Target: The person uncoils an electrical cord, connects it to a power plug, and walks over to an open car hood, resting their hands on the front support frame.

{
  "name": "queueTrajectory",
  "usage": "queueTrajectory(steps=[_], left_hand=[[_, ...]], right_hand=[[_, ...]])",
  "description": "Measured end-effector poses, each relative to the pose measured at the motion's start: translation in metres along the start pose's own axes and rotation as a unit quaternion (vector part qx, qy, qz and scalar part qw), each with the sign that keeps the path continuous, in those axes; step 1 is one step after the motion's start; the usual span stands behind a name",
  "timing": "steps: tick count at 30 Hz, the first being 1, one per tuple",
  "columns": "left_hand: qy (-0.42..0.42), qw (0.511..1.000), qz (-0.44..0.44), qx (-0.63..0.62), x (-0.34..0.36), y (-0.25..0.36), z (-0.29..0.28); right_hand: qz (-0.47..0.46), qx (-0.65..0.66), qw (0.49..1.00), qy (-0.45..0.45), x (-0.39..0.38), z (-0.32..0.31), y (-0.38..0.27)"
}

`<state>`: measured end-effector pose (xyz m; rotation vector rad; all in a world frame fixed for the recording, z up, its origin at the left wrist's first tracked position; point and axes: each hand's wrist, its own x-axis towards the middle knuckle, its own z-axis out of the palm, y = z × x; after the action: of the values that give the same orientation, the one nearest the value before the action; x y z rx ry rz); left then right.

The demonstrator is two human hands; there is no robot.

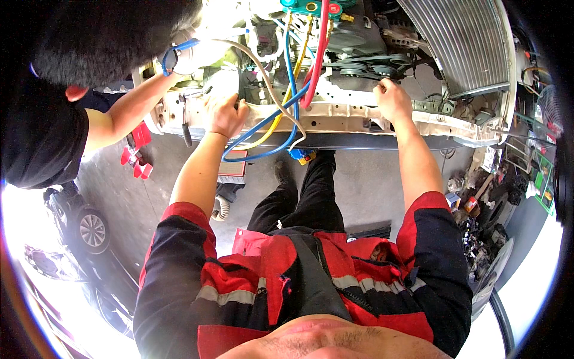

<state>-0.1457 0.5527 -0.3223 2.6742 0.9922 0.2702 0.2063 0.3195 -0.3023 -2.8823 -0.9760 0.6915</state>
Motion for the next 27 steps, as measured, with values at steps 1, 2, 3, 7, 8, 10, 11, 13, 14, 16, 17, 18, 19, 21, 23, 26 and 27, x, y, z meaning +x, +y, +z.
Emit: queueTrajectory(steps=[1, 2, 3, 7, 8, 10, 11, 13, 14, 16, 17, 18, 19, 21, 23, 26, 27], left_hand=[[-0.002, 1.0, -0.002, -0.001, 0.0, 0.0, 0.0], [-0.002, 1.0, -0.002, -0.001, 0.0, 0.0, 0.0], [-0.003, 1.0, -0.003, -0.001, 0.0, 0.0, 0.0], [0.003, 1.0, -0.001, 0.008, -0.001, -0.002, 0.002], [0.003, 1.0, -0.001, 0.007, 0.0, -0.001, 0.001], [-0.018, 1.0, -0.02, 0.001, -0.001, 0.002, 0.0], [-0.018, 1.0, -0.02, 0.0, -0.001, 0.002, 0.0], [-0.016, 1.0, -0.014, 0.001, 0.0, 0.002, 0.0], [-0.016, 1.0, -0.014, 0.001, 0.0, 0.002, 0.001], [-0.002, 1.0, -0.023, -0.006, -0.003, 0.0, 0.005], [-0.002, 1.0, -0.023, -0.005, -0.005, -0.003, 0.009], [-0.015, 0.998, -0.046, -0.032, -0.008, -0.007, 0.013], [-0.028, 0.996, -0.067, -0.059, -0.009, -0.009, 0.016], [-0.033, 0.995, -0.076, -0.056, -0.011, -0.016, 0.021], [-0.041, 0.994, -0.08, -0.059, -0.004, -0.008, 0.014], [0.018, 0.999, 0.048, 0.003, 0.003, -0.005, 0.001], [0.021, 0.999, 0.043, 0.003, 0.002, -0.005, 0.002]], right_hand=[[-0.001, -0.004, 1.0, 0.002, 0.0, 0.0, -0.001], [-0.001, -0.004, 1.0, 0.002, -0.001, -0.001, -0.002], [0.002, -0.005, 1.0, 0.0, -0.002, -0.002, -0.003], [-0.008, -0.002, 1.0, 0.015, -0.001, 0.0, -0.002], [-0.007, -0.002, 1.0, 0.015, 0.0, 0.001, 0.0], [-0.008, 0.001, 1.0, 0.013, 0.001, 0.003, 0.002], [-0.008, 0.001, 1.0, 0.013, 0.001, 0.003, 0.002], [-0.006, 0.005, 1.0, 0.016, 0.001, 0.003, 0.003], [-0.006, 0.004, 1.0, 0.017, 0.001, 0.003, 0.003], [-0.004, 0.0, 1.0, 0.017, 0.0, 0.002, 0.002], [-0.005, 0.001, 1.0, 0.017, 0.001, 0.002, 0.001], [-0.004, 0.004, 1.0, 0.005, 0.001, 0.001, 0.0], [-0.002, 0.008, 1.0, -0.006, 0.001, 0.001, -0.001], [-0.006, 0.01, 1.0, -0.002, 0.002, 0.003, -0.002], [-0.003, 0.009, 1.0, 0.002, 0.001, 0.003, 0.003], [-0.003, 0.009, 1.0, 0.013, 0.0, 0.002, 0.002], [-0.002, 0.015, 1.0, 0.004, 0.0, 0.001, 0.001]])
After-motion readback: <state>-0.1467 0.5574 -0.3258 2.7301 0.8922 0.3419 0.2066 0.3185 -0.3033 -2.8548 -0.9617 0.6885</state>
